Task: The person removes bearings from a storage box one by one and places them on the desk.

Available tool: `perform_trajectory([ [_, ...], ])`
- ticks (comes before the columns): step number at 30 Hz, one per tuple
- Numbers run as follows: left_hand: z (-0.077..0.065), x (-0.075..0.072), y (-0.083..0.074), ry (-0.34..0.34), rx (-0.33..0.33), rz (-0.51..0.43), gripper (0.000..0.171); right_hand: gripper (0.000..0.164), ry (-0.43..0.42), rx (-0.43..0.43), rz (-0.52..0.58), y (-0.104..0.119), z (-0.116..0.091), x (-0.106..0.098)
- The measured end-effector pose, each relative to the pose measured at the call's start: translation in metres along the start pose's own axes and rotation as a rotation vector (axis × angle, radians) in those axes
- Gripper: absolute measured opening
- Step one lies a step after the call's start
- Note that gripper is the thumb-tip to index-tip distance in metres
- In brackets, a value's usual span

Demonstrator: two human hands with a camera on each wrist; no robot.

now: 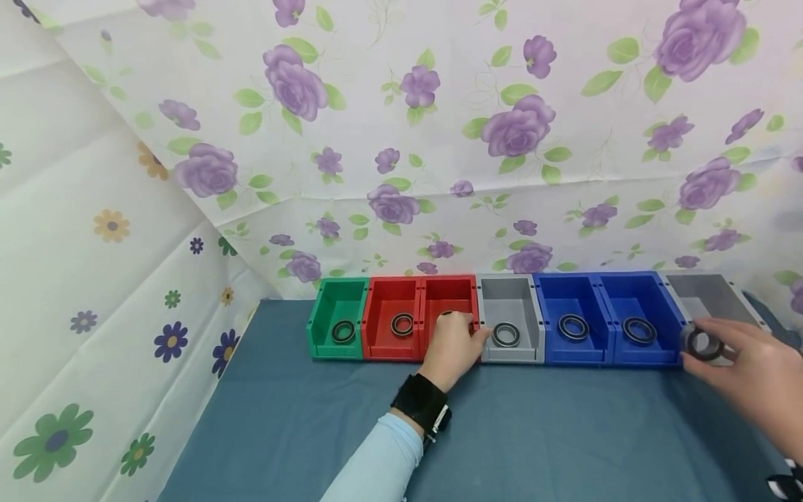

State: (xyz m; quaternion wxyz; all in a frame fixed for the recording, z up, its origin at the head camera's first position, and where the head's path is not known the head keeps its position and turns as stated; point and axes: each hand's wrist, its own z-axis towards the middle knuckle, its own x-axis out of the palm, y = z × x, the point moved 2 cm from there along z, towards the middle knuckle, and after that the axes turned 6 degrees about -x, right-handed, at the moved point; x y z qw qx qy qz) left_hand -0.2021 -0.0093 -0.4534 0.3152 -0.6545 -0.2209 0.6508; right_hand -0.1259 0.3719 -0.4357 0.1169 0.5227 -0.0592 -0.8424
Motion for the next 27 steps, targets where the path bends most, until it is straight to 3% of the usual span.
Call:
perform_trajectory([
  [12,0.000,0.001,0.000,0.007,-0.012,0.001,0.023,0.058,0.154,-0.004,0.004,0.002,-0.024,0.018],
  [22,0.001,0.000,-0.001,-0.007,0.024,0.013,0.023,0.063,0.330,0.104,-0.012,0.002,-0.031,0.037],
  [27,0.001,0.000,-0.001,-0.013,0.027,0.016,0.021,0.067,0.368,0.127,-0.037,-0.002,-0.034,0.043],
])
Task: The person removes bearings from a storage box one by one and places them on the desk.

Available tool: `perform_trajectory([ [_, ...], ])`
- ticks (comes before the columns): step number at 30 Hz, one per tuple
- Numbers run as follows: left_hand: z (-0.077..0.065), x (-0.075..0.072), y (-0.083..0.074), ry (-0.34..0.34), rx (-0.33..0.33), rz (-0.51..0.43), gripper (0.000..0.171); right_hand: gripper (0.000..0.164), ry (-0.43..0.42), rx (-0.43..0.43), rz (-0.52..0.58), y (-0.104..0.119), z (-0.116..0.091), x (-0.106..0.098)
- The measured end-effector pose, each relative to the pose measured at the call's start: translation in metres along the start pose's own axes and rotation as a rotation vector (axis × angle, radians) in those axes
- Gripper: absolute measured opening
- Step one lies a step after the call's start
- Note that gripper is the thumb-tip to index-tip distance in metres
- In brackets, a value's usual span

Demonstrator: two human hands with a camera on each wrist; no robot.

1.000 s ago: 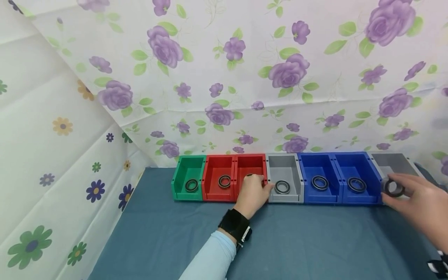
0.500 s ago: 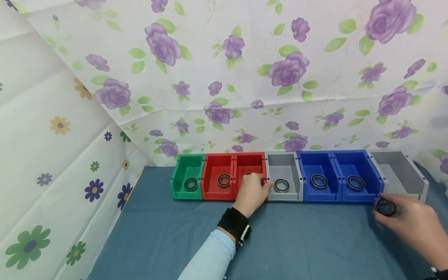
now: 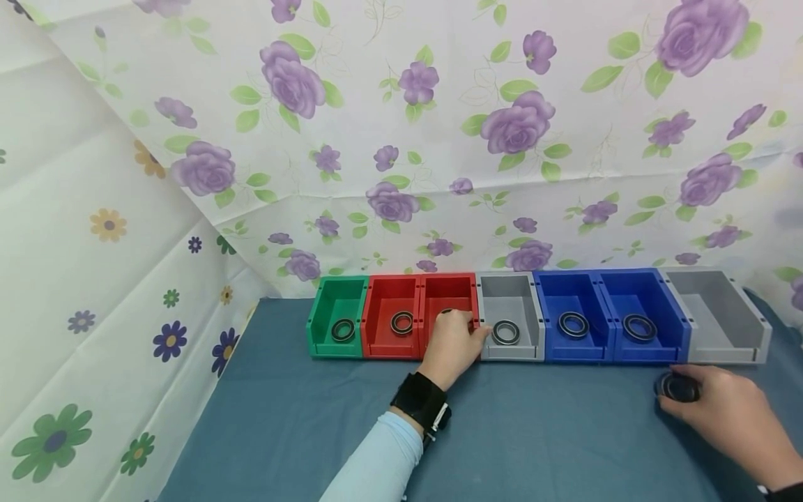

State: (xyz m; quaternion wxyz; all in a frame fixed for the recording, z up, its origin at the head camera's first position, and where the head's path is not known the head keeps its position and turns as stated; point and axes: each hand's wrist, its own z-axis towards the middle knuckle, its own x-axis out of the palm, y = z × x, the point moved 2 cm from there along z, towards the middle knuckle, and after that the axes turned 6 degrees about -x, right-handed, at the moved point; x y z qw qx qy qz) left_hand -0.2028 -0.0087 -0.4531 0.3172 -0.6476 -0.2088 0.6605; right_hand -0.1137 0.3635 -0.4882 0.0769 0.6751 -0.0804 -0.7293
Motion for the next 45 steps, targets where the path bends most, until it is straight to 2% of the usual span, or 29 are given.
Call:
perform_trajectory([
  [14,-0.001,0.000,0.000,0.001,-0.009,0.003,0.028,0.071,0.044,0.020,0.003,-0.001,0.001,0.002],
  [29,-0.001,0.002,0.001,-0.015,0.007,0.016,0.025,0.065,0.067,0.003,0.004,0.001,0.000,-0.001],
  [38,-0.002,0.001,0.002,-0.010,-0.001,0.009,0.022,0.059,0.033,-0.036,0.005,0.013,0.003,-0.022],
  [45,-0.003,0.000,0.001,-0.002,-0.005,-0.012,0.024,0.048,-0.124,-0.155,0.042,0.032,0.016,-0.042],
])
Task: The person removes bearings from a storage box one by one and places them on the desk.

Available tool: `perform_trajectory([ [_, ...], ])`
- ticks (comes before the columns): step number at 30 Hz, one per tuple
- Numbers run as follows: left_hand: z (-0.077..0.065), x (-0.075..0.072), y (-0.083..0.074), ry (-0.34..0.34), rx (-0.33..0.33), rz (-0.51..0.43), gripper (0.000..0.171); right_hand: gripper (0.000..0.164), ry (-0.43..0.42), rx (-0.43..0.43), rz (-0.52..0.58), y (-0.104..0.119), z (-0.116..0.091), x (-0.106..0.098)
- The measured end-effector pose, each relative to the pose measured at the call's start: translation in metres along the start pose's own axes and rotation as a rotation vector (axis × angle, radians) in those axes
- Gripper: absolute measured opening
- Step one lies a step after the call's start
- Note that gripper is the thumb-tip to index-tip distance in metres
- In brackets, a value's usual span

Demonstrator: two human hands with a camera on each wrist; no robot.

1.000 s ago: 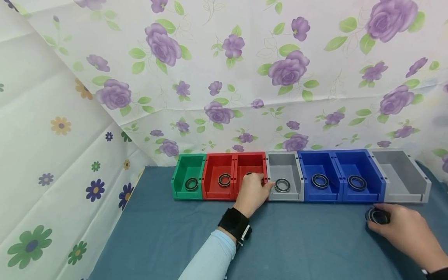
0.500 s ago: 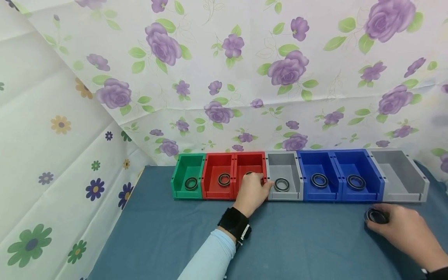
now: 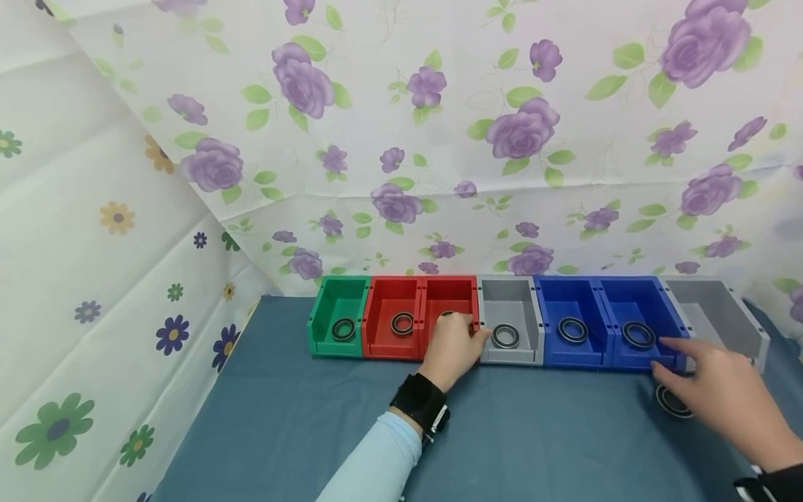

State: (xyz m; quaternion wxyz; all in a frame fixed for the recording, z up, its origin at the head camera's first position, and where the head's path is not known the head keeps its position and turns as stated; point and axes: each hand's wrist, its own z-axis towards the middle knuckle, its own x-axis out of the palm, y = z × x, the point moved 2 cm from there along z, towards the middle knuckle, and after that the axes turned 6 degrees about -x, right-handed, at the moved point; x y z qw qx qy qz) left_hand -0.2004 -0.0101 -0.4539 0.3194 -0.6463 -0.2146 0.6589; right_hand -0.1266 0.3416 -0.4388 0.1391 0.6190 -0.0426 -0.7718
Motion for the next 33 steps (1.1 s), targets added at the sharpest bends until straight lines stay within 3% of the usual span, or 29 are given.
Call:
perform_trajectory([
  [8,0.000,0.000,0.001,0.000,0.001,-0.003,0.019,0.056,-0.022,-0.088,0.003,0.008,0.031,-0.004],
  [17,0.002,0.002,0.002,-0.001,0.004,-0.006,0.022,0.059,0.009,-0.209,-0.027,0.001,0.048,0.013],
  [33,0.002,0.003,0.004,0.007,-0.015,-0.012,0.025,0.063,0.145,-0.169,-0.005,-0.003,0.065,0.029],
])
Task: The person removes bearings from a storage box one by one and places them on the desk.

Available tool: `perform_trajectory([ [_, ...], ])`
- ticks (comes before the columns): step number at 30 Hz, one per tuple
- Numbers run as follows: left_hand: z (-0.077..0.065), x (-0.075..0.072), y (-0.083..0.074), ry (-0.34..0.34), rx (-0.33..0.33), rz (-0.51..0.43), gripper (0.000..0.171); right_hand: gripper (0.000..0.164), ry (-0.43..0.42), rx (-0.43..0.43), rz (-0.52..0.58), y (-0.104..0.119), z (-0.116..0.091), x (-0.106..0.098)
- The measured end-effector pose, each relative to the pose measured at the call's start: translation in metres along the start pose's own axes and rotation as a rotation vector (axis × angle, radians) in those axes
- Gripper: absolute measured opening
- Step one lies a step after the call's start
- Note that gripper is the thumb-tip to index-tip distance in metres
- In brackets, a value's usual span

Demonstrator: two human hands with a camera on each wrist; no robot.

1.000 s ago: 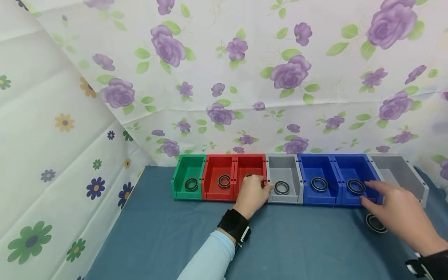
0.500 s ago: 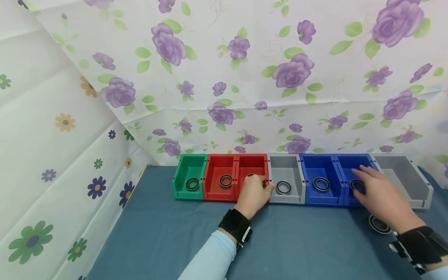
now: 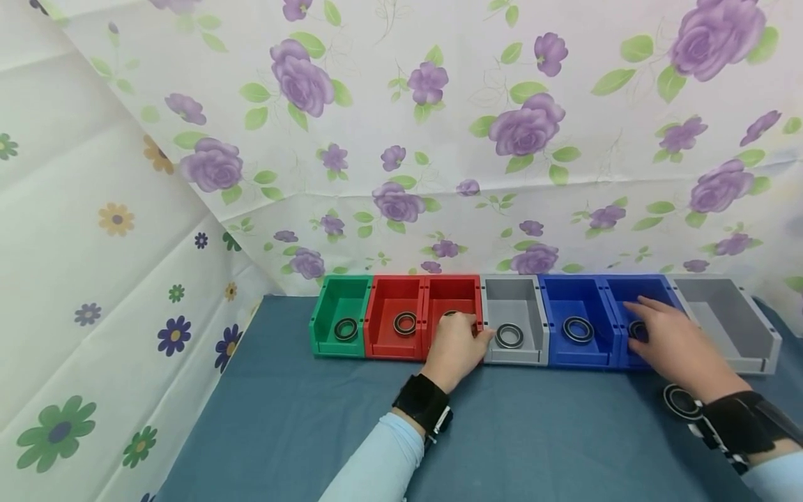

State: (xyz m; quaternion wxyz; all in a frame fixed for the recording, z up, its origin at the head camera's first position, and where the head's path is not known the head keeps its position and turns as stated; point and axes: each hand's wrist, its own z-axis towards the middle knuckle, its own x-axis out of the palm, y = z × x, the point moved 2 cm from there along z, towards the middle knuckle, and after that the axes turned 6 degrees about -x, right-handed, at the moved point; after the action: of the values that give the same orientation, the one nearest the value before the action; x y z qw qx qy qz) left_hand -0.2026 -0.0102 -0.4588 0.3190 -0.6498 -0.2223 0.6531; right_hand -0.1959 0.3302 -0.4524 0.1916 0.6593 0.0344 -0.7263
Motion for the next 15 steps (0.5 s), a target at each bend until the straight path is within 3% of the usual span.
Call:
perform_trajectory([
  [15,0.0004,0.0007,-0.0002,0.001,-0.010,-0.010,0.021,0.062,0.063,0.075,0.013,-0.0009,0.0079,0.0067],
])
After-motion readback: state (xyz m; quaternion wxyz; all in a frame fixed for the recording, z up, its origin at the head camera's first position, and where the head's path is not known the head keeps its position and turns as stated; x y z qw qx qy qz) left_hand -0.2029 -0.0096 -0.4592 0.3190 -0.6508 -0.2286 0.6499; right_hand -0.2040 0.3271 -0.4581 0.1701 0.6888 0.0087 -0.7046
